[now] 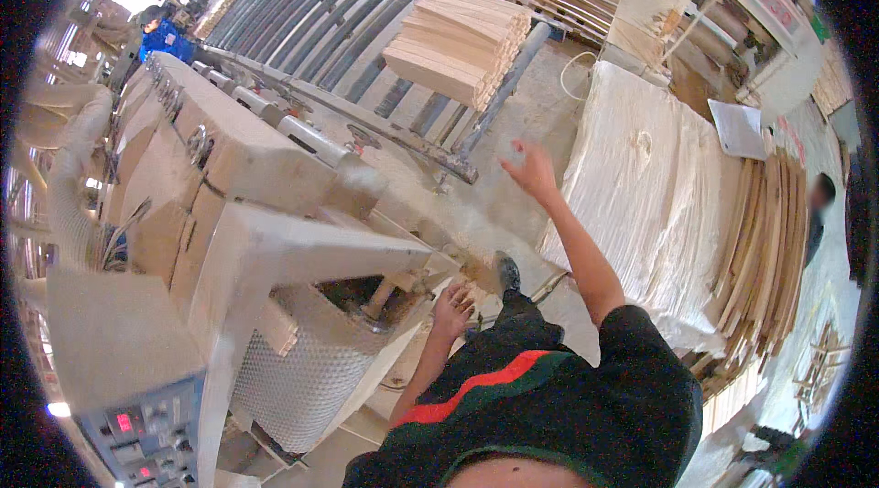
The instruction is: The person repeatedly picks up wooden planks from a stack and feeds them one by one into a woodworking machine. The planks are placed onto the machine's input surface and pushed through as part of a continuous processing cycle.
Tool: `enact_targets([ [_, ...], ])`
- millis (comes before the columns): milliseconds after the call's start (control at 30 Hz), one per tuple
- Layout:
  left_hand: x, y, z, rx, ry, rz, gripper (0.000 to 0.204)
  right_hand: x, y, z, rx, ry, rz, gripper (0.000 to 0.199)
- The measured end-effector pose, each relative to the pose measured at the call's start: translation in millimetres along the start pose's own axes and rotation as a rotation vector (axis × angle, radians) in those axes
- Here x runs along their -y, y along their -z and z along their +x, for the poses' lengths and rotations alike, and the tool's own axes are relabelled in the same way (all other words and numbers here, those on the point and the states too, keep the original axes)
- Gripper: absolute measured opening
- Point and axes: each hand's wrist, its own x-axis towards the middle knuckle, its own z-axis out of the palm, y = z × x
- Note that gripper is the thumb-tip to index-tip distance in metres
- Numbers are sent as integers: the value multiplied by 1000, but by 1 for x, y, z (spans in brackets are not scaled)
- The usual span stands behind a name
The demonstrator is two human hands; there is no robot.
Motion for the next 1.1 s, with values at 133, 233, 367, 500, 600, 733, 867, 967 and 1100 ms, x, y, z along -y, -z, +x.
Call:
enact_targets([
  [133, -20, -42, -10, -86, -81, -36, 38, 21, -4, 141, 133, 101, -150, 76],
  [233, -20, -53, -9, -93, -93, -82, 40, 15, -44, 196, 108, 64, -238, 92],
  [367, -26, -70, -6, -159, -121, -149, 39, 16, -96, 216, 89, -45, -259, 102],
  [500, -32, -82, 3, -207, -125, -161, 39, 7, -113, 232, 28, -76, -232, 108],
  [600, -32, -87, 7, -226, -97, -141, 39, 9, -108, 234, 60, -160, -237, 107],
  [733, -28, -93, 14, -241, -75, -161, 40, 16, -98, 238, 25, -171, -265, 109],
  [867, -26, -91, 17, -168, -138, -134, 41, 13, -97, 233, 12, -138, -263, 110],
  [967, -28, -97, 15, -196, -137, -110, 42, 19, -92, 233, 31, -142, -302, 108],
  [1100, -29, -100, 12, -188, -149, -96, 45, 21, -87, 240, 109, -139, -332, 108],
])
